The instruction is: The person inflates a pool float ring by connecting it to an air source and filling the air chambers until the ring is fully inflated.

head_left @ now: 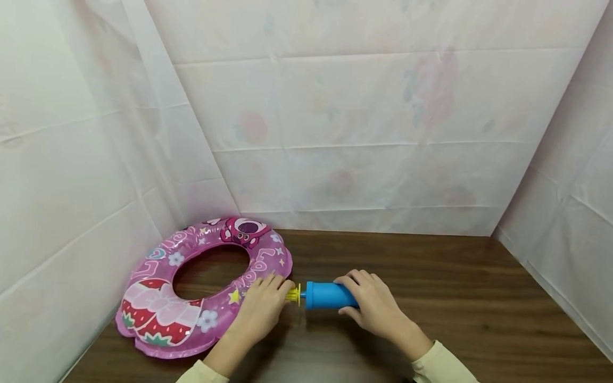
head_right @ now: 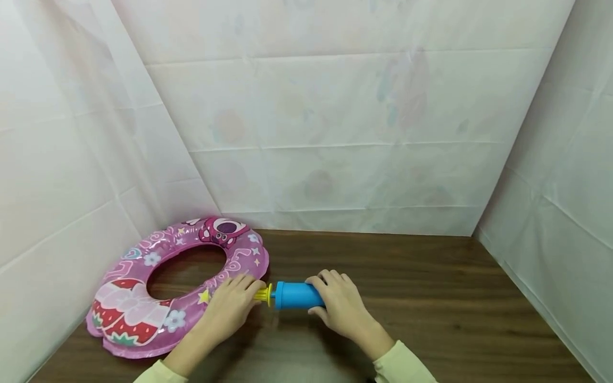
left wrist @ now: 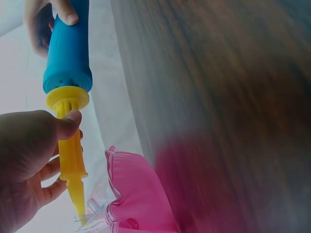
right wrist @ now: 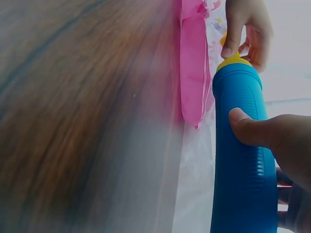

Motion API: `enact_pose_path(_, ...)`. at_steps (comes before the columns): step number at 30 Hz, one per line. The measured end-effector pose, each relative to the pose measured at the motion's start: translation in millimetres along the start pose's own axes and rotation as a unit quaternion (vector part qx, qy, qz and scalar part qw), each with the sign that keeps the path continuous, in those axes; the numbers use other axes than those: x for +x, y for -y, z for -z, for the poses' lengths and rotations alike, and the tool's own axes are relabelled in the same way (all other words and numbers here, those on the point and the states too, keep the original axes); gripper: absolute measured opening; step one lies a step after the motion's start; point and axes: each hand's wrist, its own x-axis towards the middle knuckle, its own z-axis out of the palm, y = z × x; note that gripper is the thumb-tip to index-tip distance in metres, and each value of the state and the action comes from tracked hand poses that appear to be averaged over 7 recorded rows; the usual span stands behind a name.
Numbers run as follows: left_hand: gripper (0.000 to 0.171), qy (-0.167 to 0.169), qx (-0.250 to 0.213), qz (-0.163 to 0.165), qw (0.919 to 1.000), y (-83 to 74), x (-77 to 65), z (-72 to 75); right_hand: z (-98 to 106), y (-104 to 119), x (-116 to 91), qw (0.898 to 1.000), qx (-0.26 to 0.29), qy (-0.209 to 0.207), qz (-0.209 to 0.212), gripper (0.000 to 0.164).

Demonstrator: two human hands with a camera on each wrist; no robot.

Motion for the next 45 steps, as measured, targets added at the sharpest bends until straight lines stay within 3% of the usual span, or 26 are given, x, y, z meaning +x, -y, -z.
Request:
enact_pose_path(22,0.032,0.024,-0.013,0.038,0.9989,-5.3,3.7,2.7,20,-72,-37,1.000,-0.022,0.008,-0.006,0.061)
enact_pose_path(31,0.031,0.018,-0.015,0.036,0.9991,-5.0,2.8,3.9,31,-88,-48,0.999,-0.031,0.006,-0.011,0.061)
enact_pose_path(37,0.033,0.032,-0.022,0.049,0.9980,-5.0,2.4,5.3,34,-97,-50,0.999,-0.032,0.002,-0.001,0.061)
enact_pose_path(45,0.031,0.046,0.018,0.045,0.9978,-10.9,8.4,2.3,28,-91,-41,0.999,-0.036,-0.020,0.030,0.060)
